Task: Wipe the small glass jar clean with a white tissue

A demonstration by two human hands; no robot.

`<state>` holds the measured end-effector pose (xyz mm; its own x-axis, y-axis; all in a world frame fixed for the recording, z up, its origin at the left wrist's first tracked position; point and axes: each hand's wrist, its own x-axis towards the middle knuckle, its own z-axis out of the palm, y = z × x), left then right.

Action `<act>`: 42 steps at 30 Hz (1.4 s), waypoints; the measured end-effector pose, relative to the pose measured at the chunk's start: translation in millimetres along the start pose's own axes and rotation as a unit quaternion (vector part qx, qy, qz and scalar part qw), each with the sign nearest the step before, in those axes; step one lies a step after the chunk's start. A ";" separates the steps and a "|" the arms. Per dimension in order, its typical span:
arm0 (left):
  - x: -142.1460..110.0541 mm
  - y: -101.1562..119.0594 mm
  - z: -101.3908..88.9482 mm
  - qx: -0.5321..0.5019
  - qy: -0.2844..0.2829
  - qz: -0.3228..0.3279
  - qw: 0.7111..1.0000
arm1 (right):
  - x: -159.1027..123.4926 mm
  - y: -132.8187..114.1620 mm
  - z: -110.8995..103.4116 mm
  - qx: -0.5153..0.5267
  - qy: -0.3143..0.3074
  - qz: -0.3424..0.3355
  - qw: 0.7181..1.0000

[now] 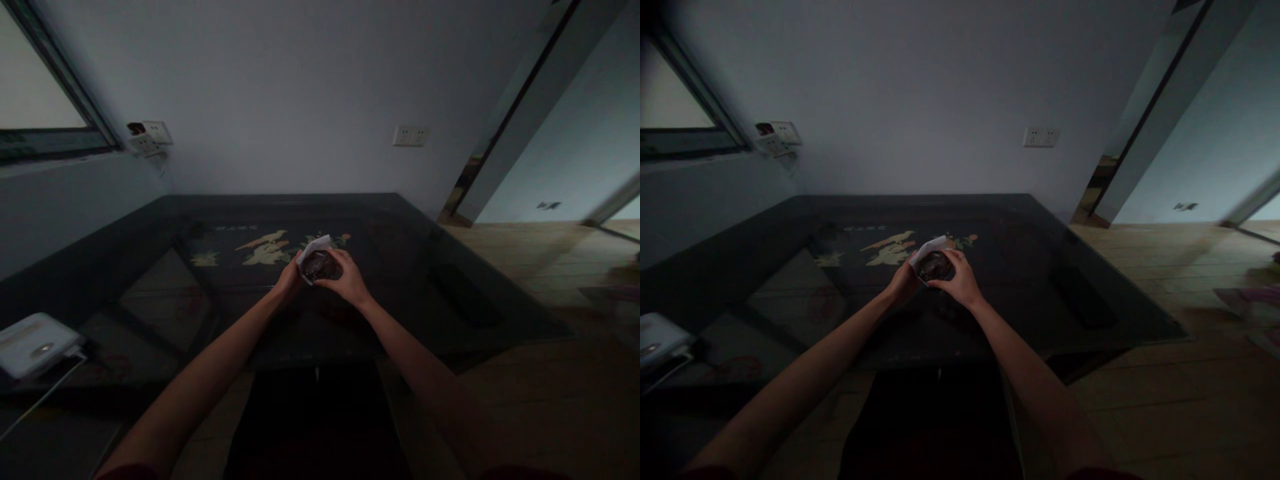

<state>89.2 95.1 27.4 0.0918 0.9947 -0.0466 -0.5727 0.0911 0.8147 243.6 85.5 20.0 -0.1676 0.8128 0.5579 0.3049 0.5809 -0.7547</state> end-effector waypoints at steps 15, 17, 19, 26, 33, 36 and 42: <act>-2.1 -1.3 8.0 -0.059 -0.083 -0.029 0.994 | 7.1 13.6 -0.3 0.099 0.062 0.079 0.990; -2.1 -1.2 8.0 -0.064 -0.087 -0.033 0.994 | 7.3 13.7 -0.4 0.105 0.065 0.087 0.989; -2.0 -0.6 8.2 -0.071 -0.092 -0.036 0.993 | 7.2 13.4 0.0 0.114 0.064 0.089 0.987; -2.2 -1.0 10.3 -0.080 -0.046 -0.016 0.996 | 4.7 8.5 0.6 0.109 0.087 0.064 0.988; -4.2 -6.7 12.1 -0.087 -0.039 -0.005 0.995 | 4.0 9.6 3.5 0.129 0.127 0.079 0.980; -6.0 -8.3 14.1 -0.091 -0.038 0.001 0.995 | 3.4 14.4 5.4 0.114 0.094 0.069 0.987; -12.1 -4.8 18.5 -0.087 -0.021 0.007 0.996 | 1.4 21.1 9.5 0.033 0.055 0.017 0.998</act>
<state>105.9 81.7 34.7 0.1155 0.9933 -0.0088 -0.7060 0.0884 0.7027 240.9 99.3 1.5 -0.0527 0.8243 0.5637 0.2449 0.5579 -0.7929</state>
